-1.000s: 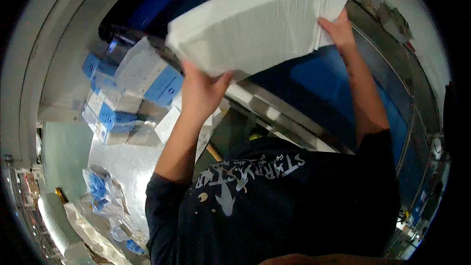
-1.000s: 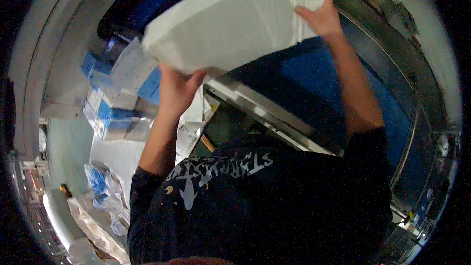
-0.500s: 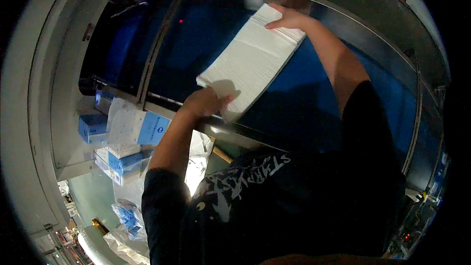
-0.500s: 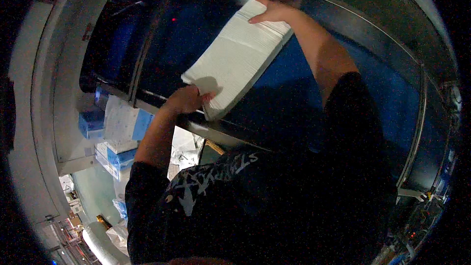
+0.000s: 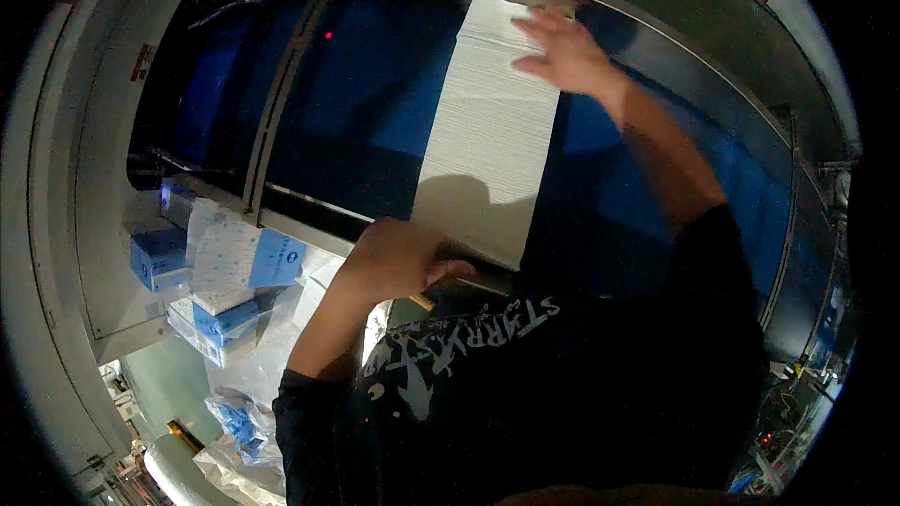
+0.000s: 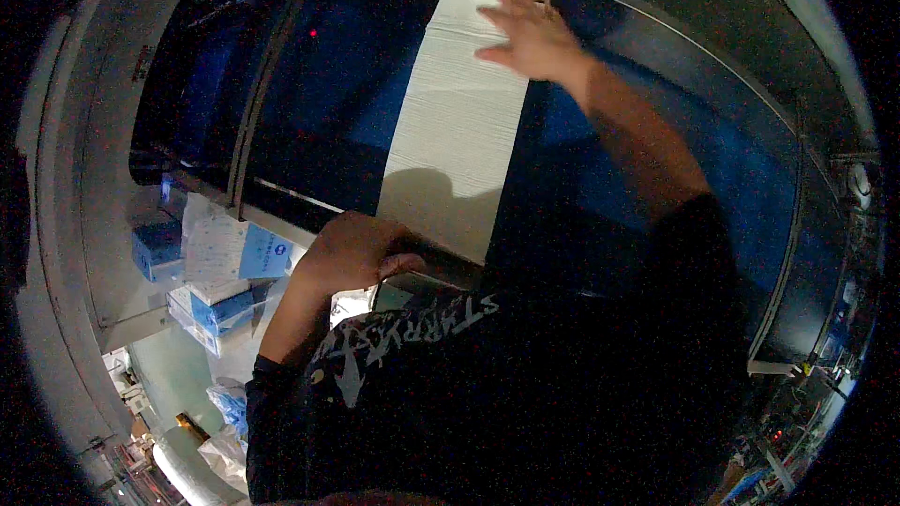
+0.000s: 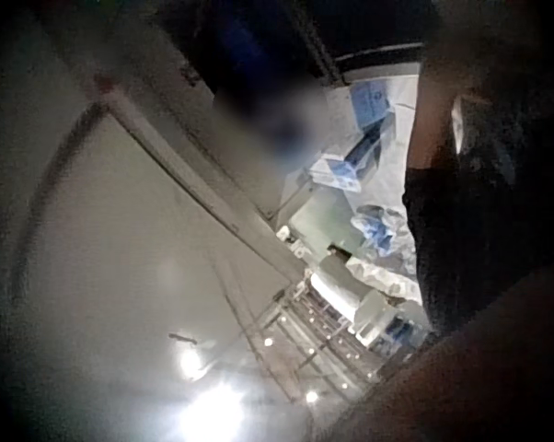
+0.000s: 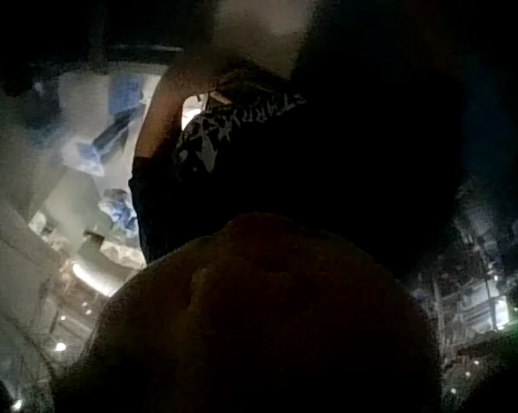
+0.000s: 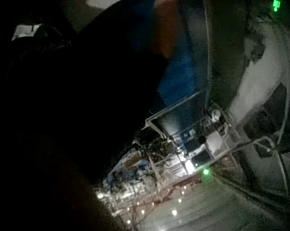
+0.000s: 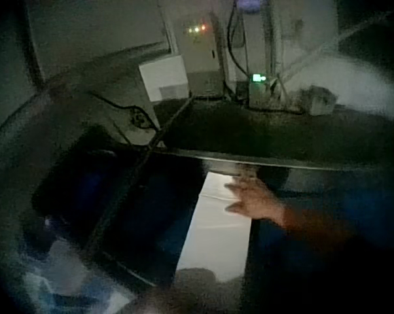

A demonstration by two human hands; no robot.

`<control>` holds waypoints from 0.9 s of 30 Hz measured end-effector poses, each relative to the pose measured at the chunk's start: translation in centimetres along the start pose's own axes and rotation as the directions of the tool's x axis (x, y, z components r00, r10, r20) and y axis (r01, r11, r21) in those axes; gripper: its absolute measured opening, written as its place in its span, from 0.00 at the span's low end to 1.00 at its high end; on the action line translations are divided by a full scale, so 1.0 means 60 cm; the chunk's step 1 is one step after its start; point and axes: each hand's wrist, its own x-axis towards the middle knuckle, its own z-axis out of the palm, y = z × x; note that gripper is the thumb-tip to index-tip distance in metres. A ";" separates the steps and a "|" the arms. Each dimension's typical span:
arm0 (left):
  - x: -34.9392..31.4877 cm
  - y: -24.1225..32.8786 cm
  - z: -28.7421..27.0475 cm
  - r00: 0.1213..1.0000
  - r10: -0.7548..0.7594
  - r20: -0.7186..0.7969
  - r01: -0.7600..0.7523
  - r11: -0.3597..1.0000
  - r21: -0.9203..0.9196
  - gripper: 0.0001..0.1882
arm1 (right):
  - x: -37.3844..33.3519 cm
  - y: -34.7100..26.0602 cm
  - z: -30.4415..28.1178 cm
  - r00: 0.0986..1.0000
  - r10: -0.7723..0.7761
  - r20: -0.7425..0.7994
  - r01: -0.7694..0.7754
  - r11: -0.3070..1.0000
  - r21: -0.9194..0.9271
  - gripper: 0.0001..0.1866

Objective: The person unpacks multiple packages of white tissues on a metal table in a warehouse. They remove the plastic wrapping, separate the tissue stacks, and place them into a large white bag. The process is repeated for several packages throughout the clip.

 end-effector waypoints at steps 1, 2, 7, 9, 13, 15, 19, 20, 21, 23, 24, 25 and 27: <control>-0.007 -0.006 0.004 0.998 0.019 -0.062 -0.019 1.000 0.006 0.21 | -0.005 -0.006 0.018 0.991 0.019 0.132 -0.029 0.997 0.070 0.38; -0.015 -0.005 0.005 0.995 0.030 -0.094 -0.032 0.999 -0.021 0.21 | -0.008 -0.013 0.027 0.989 0.060 0.132 -0.069 0.996 0.062 0.38; -0.097 -0.009 0.039 0.847 0.119 -0.518 -0.104 0.993 0.058 0.24 | 0.030 -0.063 0.047 0.989 0.092 0.116 -0.088 0.995 -0.037 0.38; -0.134 -0.019 0.059 0.800 0.142 -0.583 -0.103 0.990 0.100 0.28 | 0.014 -0.090 0.018 0.996 0.082 0.028 -0.078 0.989 -0.122 0.37; -0.262 -0.017 0.126 0.719 -0.097 -0.688 0.049 0.995 -0.089 0.23 | -0.077 -0.172 0.034 0.982 -0.170 0.077 0.180 0.974 -0.139 0.38; -0.325 -0.025 0.169 0.671 -0.244 -0.700 0.174 0.970 -0.171 0.22 | -0.093 -0.182 0.037 0.987 -0.130 0.099 0.139 0.986 -0.092 0.37; -0.472 -0.040 0.278 0.573 -0.420 -0.704 0.228 0.907 -0.355 0.20 | -0.119 -0.286 0.019 0.942 -0.133 0.307 0.187 0.970 -0.155 0.37; -0.511 -0.039 0.302 0.554 -0.481 -0.679 0.284 0.876 -0.389 0.20 | -0.114 -0.316 0.015 0.954 -0.101 0.282 0.162 0.966 -0.203 0.37; -0.540 -0.041 0.330 0.511 -0.512 -0.690 0.296 0.859 -0.417 0.20 | -0.108 -0.336 -0.001 0.966 -0.062 0.252 0.132 0.954 -0.270 0.37; -0.595 -0.053 0.397 0.439 -0.574 -0.691 0.317 0.818 -0.479 0.20 | -0.106 -0.433 -0.047 0.941 -0.335 -0.047 0.309 0.906 -0.289 0.35; -0.627 -0.059 0.427 0.421 -0.591 -0.688 0.304 0.807 -0.507 0.20 | -0.096 -0.507 -0.058 0.885 -0.444 -0.141 0.408 0.884 -0.227 0.34; -0.651 -0.070 0.459 0.415 -0.599 -0.685 0.293 0.801 -0.523 0.20 | -0.082 -0.582 -0.060 0.818 -0.528 -0.227 0.499 0.848 -0.178 0.26; -0.709 -0.092 0.522 0.383 -0.638 -0.668 0.310 0.770 -0.557 0.20 | -0.127 -0.806 -0.066 0.840 -0.535 -0.092 0.534 0.785 0.314 0.21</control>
